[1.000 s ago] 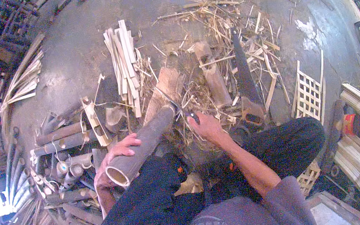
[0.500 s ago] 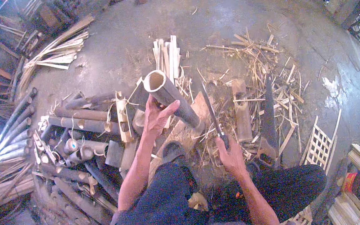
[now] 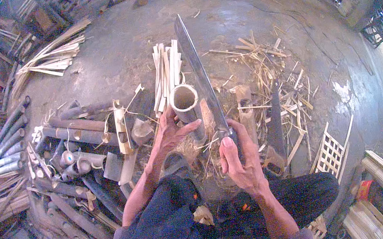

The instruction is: The person sits on the floor and works with bamboo pieces, using a saw and a mallet to cut and shape them. They handle multiple bamboo segments, aligning and striking them to form lattice-like structures.

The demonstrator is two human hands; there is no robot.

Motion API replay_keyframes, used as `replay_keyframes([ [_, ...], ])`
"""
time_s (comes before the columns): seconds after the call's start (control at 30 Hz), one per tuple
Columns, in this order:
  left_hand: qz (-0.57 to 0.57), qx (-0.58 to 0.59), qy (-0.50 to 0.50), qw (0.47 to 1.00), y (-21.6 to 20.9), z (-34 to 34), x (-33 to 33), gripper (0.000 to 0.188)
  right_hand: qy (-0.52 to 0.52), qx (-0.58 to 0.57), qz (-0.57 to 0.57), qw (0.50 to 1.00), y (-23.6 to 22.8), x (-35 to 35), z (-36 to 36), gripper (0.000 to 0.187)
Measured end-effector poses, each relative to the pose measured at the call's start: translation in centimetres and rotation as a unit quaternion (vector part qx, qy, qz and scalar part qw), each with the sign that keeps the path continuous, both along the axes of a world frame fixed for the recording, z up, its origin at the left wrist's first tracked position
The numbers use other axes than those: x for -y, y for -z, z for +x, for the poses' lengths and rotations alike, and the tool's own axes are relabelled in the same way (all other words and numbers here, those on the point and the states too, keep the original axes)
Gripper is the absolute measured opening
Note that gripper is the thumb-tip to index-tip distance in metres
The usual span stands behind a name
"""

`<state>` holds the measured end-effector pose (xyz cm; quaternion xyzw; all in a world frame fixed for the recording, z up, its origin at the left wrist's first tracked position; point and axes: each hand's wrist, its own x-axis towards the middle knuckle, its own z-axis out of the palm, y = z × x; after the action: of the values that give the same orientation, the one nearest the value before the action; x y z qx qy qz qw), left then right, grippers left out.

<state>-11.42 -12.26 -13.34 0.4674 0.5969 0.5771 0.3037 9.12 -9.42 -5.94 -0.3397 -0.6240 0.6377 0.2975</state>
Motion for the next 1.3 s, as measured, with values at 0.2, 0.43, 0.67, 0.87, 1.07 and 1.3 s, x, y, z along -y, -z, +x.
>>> replay_keyframes([
  [0.2, 0.013, -0.037, 0.010, 0.999, 0.3, 0.1, 0.1, 0.066, -0.027, -0.017, -0.002, 0.999, 0.2, 0.2, -0.5, 0.040],
  [0.43, 0.034, 0.004, 0.038, 0.999, 0.8, 0.3, -0.1, 0.069, -0.044, -0.003, -0.010, 0.999, 0.1, 0.4, -1.0, 0.038],
  [0.67, -0.013, 0.007, 0.063, 0.998, -0.5, -0.1, 0.6, 0.069, -0.032, 0.063, 0.054, 0.996, 0.6, 0.4, -1.3, 0.035],
  [0.87, -0.011, 0.063, 0.099, 0.993, -1.0, -0.6, 0.7, 0.066, -0.035, 0.152, 0.248, 0.956, 0.6, 0.1, -1.5, 0.041],
  [1.07, -0.036, -0.039, 0.064, 0.997, -2.6, -0.7, 1.2, 0.066, -0.035, 0.141, 0.271, 0.951, 0.0, 0.5, -1.0, 0.042],
  [1.3, -0.006, 0.007, 0.068, 0.998, -0.4, -0.6, 1.1, 0.064, -0.063, 0.181, 0.202, 0.961, 0.4, 0.5, -0.8, 0.040],
])
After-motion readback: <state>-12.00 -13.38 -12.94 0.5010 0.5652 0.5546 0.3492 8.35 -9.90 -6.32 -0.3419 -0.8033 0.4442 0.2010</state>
